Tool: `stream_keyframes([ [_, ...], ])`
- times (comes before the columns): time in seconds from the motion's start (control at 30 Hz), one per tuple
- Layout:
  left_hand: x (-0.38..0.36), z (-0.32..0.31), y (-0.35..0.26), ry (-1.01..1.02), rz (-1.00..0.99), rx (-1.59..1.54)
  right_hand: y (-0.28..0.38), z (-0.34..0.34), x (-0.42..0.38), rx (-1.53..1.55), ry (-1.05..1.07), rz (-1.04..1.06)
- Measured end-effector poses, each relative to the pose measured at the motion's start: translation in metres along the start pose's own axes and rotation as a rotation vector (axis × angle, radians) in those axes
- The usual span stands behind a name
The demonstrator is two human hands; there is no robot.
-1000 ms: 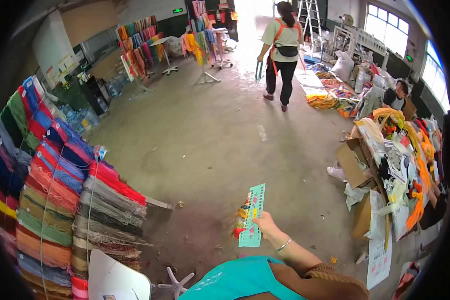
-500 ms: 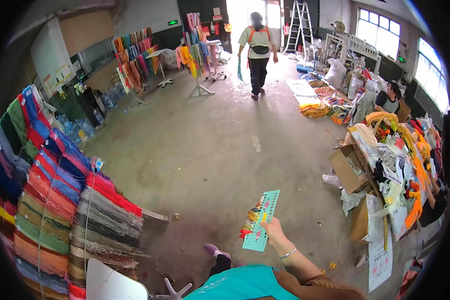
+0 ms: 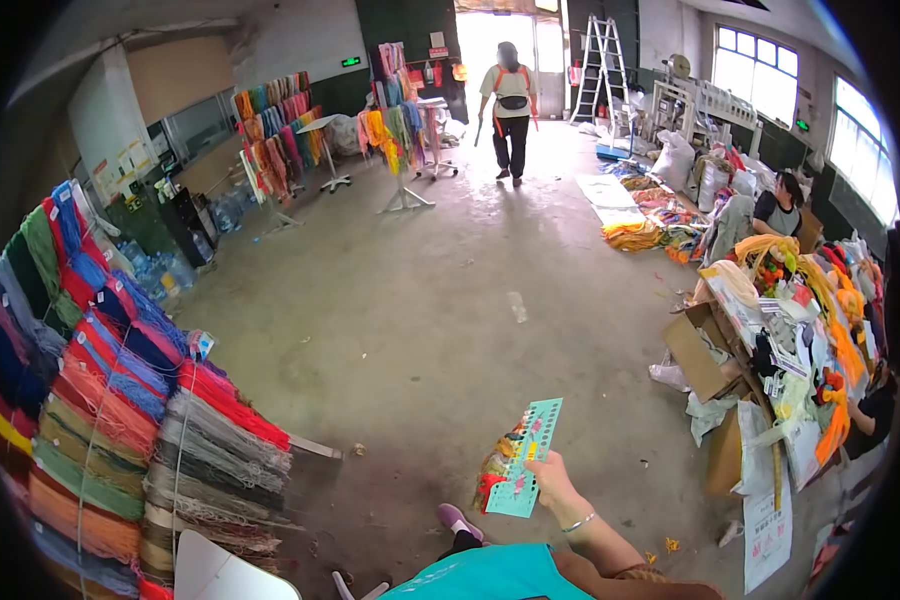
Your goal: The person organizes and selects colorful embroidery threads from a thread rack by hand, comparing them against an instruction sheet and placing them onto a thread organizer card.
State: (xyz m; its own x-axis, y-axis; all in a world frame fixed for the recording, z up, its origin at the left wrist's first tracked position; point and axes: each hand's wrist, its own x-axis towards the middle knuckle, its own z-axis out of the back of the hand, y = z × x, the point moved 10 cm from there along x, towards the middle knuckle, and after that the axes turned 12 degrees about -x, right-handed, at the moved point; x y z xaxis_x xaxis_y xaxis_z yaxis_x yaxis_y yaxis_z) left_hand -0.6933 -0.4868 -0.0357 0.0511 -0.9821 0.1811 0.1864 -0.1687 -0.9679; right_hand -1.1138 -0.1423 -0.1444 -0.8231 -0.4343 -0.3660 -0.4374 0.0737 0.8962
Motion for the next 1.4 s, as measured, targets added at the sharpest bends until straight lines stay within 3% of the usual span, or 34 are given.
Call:
stream_keyframes([
  [1.4, 0.010, 0.060, 0.006, -0.152, -0.037, 0.179, 0.010, 0.011, 0.015, -0.014, -0.068, -0.019],
])
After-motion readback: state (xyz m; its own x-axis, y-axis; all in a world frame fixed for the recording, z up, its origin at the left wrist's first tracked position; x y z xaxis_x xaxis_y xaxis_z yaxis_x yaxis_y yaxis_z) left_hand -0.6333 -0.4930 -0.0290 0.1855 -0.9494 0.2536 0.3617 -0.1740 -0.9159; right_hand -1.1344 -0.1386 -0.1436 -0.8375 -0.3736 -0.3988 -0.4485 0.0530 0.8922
